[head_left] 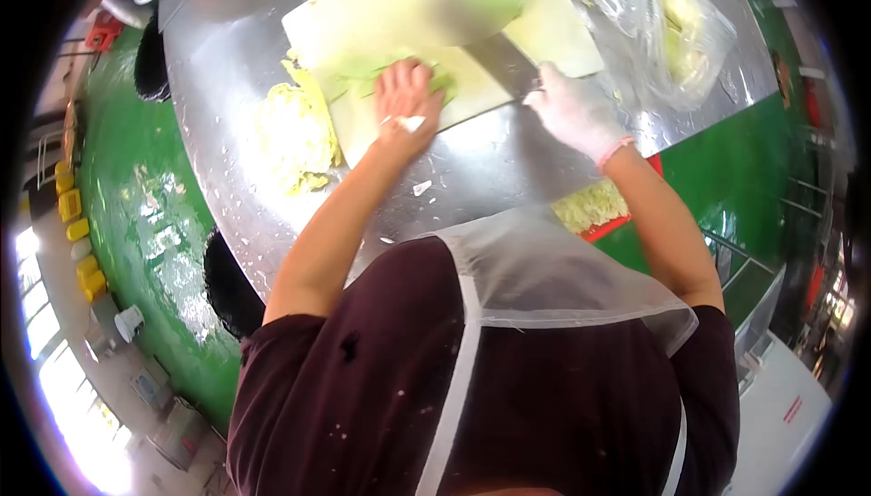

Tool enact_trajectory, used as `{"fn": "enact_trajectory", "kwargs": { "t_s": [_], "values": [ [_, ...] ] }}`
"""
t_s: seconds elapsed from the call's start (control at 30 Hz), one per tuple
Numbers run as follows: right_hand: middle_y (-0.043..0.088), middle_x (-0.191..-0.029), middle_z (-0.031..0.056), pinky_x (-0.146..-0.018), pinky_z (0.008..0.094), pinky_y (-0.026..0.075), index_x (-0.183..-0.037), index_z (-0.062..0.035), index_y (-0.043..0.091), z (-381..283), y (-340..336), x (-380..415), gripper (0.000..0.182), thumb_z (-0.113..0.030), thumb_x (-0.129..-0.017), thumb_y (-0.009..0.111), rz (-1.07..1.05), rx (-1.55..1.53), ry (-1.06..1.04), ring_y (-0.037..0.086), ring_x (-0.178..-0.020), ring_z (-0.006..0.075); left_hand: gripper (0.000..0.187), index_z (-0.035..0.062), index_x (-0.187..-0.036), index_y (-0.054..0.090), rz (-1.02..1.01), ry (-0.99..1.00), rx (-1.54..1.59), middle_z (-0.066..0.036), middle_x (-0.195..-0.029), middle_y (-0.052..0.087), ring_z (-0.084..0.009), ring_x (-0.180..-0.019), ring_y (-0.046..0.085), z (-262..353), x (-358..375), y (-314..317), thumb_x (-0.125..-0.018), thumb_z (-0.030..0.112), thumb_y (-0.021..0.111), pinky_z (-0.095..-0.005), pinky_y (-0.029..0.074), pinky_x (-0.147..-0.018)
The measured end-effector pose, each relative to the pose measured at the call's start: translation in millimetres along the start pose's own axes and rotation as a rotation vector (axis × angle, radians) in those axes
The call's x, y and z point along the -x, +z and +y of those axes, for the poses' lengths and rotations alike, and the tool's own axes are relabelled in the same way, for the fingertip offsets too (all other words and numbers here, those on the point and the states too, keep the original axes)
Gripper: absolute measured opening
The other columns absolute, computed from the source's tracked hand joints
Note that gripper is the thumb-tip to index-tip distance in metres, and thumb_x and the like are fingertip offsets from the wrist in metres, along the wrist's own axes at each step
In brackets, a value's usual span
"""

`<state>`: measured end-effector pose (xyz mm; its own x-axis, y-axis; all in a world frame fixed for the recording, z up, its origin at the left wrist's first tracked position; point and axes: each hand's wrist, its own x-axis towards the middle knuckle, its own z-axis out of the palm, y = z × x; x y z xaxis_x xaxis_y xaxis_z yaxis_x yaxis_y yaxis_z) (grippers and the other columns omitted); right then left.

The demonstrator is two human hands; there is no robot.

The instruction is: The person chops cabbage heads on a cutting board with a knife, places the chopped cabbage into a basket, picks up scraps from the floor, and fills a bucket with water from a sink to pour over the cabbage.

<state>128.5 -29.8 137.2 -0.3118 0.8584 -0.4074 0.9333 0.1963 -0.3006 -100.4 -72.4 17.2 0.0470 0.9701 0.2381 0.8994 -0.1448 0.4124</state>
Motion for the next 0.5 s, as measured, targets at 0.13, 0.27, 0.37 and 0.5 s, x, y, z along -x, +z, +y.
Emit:
{"fn": "enact_trajectory", "kwargs": {
  "t_s": [0.13, 0.27, 0.37, 0.5],
  "values": [
    [0.066, -0.09, 0.0206, -0.077, 0.0507, 0.048, -0.108, -0.0075, 0.051, 0, -8, -7, 0.026, -0.029, -0.095, 0.048, 0.021, 0.128, 0.026, 0.064, -0.088, 0.0401, 0.041, 0.0058, -0.115, 0.053, 0.082, -0.1, 0.008, -0.016, -0.122, 0.05, -0.0332, -0.119, 0.044, 19, -29, 17, -0.082, 0.027, 0.065, -0.047, 0.031, -0.103],
    [0.065, -0.087, 0.0207, -0.074, 0.0521, 0.048, -0.106, -0.0074, 0.05, -11, -21, 15, 0.024, -0.028, -0.095, 0.048, 0.06, 0.106, 0.024, 0.064, -0.084, 0.0408, 0.032, 0.0081, -0.113, 0.057, 0.309, -0.087, -0.058, -0.014, -0.124, 0.05, -0.0318, -0.123, 0.042, 22, -27, -22, -0.086, 0.023, 0.062, -0.0503, 0.032, -0.101],
    [0.065, -0.087, 0.0209, -0.073, 0.0522, 0.048, -0.106, -0.0073, 0.049, -25, -29, 28, 0.023, -0.027, -0.094, 0.048, -0.003, 0.119, 0.025, 0.064, -0.083, 0.041, 0.027, 0.0085, -0.112, 0.058, 0.45, -0.31, -0.038, -0.015, -0.121, 0.051, -0.0336, -0.117, 0.044, -20, -35, -16, -0.087, 0.019, 0.06, -0.0498, 0.034, -0.099],
    [0.065, -0.087, 0.0214, -0.074, 0.0522, 0.048, -0.105, -0.0063, 0.05, -43, -26, 22, 0.022, -0.025, -0.094, 0.048, -0.137, 0.147, -0.013, 0.064, -0.084, 0.0413, 0.019, 0.0059, -0.106, 0.058, 0.284, -0.264, 0.042, -0.016, -0.113, 0.053, -0.0358, -0.108, 0.047, -20, -24, -8, -0.089, 0.014, 0.056, -0.048, 0.039, -0.093]
  ]
}}
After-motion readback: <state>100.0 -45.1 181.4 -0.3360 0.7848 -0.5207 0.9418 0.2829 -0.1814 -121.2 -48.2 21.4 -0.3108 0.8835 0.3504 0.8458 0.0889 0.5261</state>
